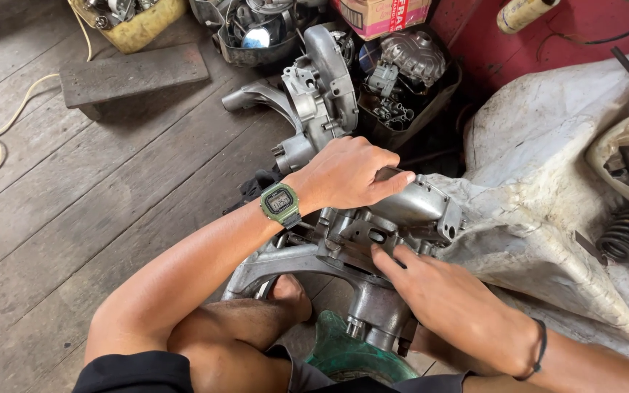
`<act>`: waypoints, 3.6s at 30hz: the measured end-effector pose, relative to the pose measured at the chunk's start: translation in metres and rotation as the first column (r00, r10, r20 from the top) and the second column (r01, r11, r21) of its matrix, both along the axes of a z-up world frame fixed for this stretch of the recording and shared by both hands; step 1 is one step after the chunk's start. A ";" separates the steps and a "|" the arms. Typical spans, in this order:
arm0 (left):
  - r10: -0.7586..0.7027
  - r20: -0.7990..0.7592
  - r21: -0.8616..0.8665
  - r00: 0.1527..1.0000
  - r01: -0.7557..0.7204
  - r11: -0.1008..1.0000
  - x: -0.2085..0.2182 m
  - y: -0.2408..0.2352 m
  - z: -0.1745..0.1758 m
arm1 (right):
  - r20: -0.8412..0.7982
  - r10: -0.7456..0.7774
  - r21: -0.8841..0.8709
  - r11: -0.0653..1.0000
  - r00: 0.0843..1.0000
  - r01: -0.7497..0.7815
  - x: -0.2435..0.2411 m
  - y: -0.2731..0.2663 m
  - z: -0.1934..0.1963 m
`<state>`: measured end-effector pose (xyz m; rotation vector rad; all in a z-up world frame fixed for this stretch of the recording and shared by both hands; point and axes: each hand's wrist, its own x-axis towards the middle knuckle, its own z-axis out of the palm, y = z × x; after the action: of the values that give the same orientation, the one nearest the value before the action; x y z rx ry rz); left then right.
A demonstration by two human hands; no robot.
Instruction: A person is disassembling or repairing a motorcycle engine, using a small tool to manipulate internal components of the casing.
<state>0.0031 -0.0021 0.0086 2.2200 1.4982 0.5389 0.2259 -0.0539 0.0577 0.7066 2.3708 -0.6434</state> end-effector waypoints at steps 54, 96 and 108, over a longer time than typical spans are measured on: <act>-0.020 0.029 0.043 0.999 0.019 0.999 -0.004 0.001 -0.008 | -0.124 0.047 0.016 0.999 0.991 -0.045 0.038 0.026 0.009; -0.014 -0.005 -0.002 1.000 0.014 1.000 -0.002 0.001 0.006 | -0.080 -0.073 -0.058 0.996 0.994 0.069 0.021 0.018 0.008; -0.014 -0.006 -0.017 1.000 0.014 1.000 -0.002 -0.001 0.004 | -0.043 -0.075 -0.075 0.995 0.996 0.072 0.024 0.021 0.013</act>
<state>0.0012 -0.0030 0.0123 2.2197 1.4840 0.5130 0.2499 -0.0330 0.0711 0.7577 2.3583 -0.7818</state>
